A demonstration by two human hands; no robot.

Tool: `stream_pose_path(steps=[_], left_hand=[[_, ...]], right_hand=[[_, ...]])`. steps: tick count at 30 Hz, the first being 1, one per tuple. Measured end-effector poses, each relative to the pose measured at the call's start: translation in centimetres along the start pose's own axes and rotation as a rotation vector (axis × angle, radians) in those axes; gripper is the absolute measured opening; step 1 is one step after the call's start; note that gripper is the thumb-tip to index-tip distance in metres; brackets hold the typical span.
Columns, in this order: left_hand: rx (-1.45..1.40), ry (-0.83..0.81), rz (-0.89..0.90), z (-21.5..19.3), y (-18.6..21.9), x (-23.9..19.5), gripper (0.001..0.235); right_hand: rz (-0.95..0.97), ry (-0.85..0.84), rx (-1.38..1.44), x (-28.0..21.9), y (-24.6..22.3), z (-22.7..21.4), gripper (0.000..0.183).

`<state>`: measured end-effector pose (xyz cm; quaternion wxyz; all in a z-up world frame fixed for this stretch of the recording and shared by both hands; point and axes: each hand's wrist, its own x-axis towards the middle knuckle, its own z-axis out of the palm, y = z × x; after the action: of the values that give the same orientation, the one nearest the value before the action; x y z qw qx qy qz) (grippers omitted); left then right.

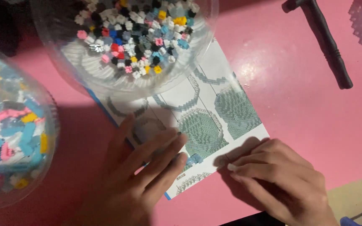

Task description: Assembling small interlocking toy blocks onto a pattern sheet and connecting them into strips.

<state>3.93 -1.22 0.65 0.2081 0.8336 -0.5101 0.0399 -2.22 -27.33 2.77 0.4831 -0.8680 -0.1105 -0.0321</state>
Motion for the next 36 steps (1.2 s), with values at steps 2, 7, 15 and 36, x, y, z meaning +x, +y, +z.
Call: stream_pose_path(steps=[2, 7, 15, 36], left_hand=[[0.010, -0.006, -0.017, 0.0, -0.2, 0.1, 0.028], [-0.004, 0.018, -0.031, 0.5, -0.7, 0.0, 0.013], [0.010, -0.096, 0.006, 0.6, -0.3, -0.7, 0.076], [-0.196, 0.049, -0.098, 0.4, 1.3, -0.8, 0.094]], right_hand=[[-0.027, -0.043, -0.050, 0.0, 0.8, -0.2, 0.012], [-0.142, -0.129, -0.056, 1.2, 1.4, 0.6, 0.015], [-0.144, -0.144, -0.312, 0.1, 2.2, 0.6, 0.023], [-0.275, -0.220, -0.160, 2.4, 3.7, 0.7, 0.019]])
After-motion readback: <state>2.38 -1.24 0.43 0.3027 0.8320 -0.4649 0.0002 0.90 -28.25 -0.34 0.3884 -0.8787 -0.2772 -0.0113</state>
